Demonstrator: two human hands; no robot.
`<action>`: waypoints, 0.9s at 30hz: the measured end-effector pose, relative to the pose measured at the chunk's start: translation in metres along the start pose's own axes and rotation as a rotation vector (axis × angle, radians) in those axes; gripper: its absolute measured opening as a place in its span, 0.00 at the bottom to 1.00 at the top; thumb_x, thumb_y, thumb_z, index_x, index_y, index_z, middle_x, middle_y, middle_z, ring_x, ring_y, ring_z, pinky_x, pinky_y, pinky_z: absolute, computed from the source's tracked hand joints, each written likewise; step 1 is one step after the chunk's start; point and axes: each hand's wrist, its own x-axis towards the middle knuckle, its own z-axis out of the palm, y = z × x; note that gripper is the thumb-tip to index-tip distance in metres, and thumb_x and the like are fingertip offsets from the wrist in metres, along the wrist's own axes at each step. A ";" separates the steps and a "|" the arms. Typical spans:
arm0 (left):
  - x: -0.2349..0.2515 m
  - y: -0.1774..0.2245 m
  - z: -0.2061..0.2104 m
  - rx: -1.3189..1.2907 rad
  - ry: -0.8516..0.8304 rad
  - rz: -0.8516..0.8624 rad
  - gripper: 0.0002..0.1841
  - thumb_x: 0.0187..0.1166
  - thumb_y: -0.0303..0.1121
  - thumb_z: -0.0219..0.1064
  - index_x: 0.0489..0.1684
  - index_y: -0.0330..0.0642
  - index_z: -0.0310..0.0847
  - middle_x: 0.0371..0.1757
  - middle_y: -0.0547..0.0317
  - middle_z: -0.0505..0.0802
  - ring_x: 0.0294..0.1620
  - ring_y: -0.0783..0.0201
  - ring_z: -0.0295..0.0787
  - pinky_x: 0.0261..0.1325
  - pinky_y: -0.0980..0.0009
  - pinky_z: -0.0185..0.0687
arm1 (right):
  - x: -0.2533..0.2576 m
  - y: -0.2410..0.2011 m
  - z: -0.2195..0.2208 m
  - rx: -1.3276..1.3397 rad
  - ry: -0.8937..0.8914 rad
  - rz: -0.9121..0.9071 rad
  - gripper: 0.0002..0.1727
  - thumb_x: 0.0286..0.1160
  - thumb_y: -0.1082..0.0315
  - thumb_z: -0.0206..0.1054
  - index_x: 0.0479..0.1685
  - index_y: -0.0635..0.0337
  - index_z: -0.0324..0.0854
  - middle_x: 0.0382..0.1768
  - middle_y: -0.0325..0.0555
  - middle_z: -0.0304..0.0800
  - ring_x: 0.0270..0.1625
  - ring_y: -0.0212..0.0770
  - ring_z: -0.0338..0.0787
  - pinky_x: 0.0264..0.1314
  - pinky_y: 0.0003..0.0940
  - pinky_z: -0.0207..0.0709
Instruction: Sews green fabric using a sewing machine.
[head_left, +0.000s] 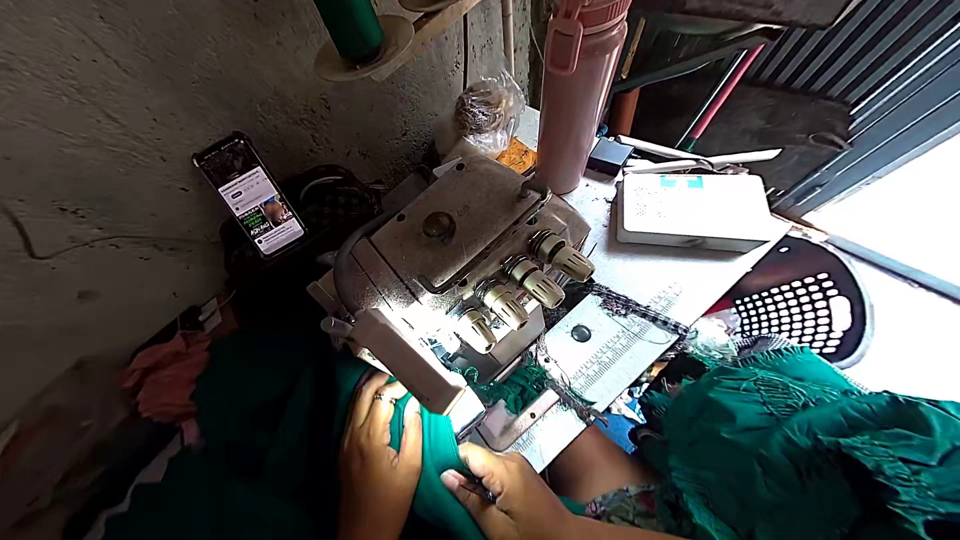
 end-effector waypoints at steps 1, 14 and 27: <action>0.001 -0.002 0.000 -0.003 0.012 -0.005 0.16 0.73 0.36 0.61 0.44 0.35 0.92 0.58 0.44 0.93 0.71 0.56 0.85 0.76 0.70 0.73 | 0.001 0.000 0.000 0.003 -0.017 -0.004 0.14 0.87 0.64 0.60 0.42 0.68 0.84 0.27 0.52 0.88 0.31 0.41 0.90 0.35 0.35 0.82; -0.060 0.018 -0.020 0.058 0.005 -0.069 0.19 0.82 0.40 0.57 0.49 0.43 0.95 0.65 0.46 0.92 0.74 0.44 0.83 0.78 0.54 0.73 | 0.036 -0.039 -0.047 -0.966 0.093 -0.318 0.21 0.81 0.54 0.53 0.48 0.59 0.87 0.41 0.51 0.89 0.31 0.49 0.91 0.21 0.39 0.80; -0.008 -0.041 -0.045 0.198 0.057 -0.071 0.18 0.77 0.45 0.66 0.49 0.39 0.91 0.68 0.44 0.90 0.74 0.33 0.80 0.76 0.26 0.59 | 0.064 -0.039 -0.020 -1.179 0.109 -0.371 0.09 0.67 0.66 0.71 0.42 0.56 0.93 0.34 0.52 0.92 0.28 0.51 0.92 0.21 0.43 0.81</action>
